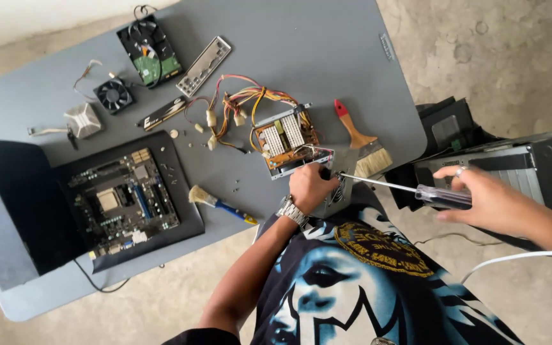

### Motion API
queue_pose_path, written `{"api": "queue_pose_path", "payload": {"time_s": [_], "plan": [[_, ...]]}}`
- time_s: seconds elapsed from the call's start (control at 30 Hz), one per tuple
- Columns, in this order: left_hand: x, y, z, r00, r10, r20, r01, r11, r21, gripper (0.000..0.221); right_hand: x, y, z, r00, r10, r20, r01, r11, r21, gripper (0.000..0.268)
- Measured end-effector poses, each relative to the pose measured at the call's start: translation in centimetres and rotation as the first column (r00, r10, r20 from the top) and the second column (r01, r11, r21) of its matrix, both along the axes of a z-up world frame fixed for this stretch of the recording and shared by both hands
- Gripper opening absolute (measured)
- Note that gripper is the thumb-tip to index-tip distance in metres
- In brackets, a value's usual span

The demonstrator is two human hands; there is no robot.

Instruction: The person is disassembling a computer power supply unit, using a screwdriver to remove the fan and grill for inspection or repair.

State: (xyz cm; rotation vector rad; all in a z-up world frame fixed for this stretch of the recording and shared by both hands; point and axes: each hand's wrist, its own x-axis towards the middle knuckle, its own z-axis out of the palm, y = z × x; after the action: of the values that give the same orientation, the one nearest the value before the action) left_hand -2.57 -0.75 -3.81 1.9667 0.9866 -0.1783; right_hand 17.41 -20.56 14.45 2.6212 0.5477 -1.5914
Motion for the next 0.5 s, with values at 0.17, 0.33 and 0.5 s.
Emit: {"api": "queue_pose_path", "payload": {"time_s": [0.17,0.33,0.5], "plan": [[-0.3,0.4,0.8,1.0,0.0,0.023,0.0,1.0,-0.026,0.031,-1.6,-2.1,-0.4,-0.091,0.399,0.913,-0.956,0.222,-0.192,0.029],[-1.0,-1.0,-3.3,0.996,-0.023,0.081,0.015,0.995,0.1,0.04,-1.1,-6.0,-6.5,0.864,0.351,0.361,-0.47,0.82,0.326,0.032],[0.3,-0.1,-4.9,0.998,-0.011,0.059,-0.002,0.977,0.211,0.05,1.8,-4.3,-8.0,0.853,-0.466,-0.234,0.502,0.856,0.125,0.038]]}}
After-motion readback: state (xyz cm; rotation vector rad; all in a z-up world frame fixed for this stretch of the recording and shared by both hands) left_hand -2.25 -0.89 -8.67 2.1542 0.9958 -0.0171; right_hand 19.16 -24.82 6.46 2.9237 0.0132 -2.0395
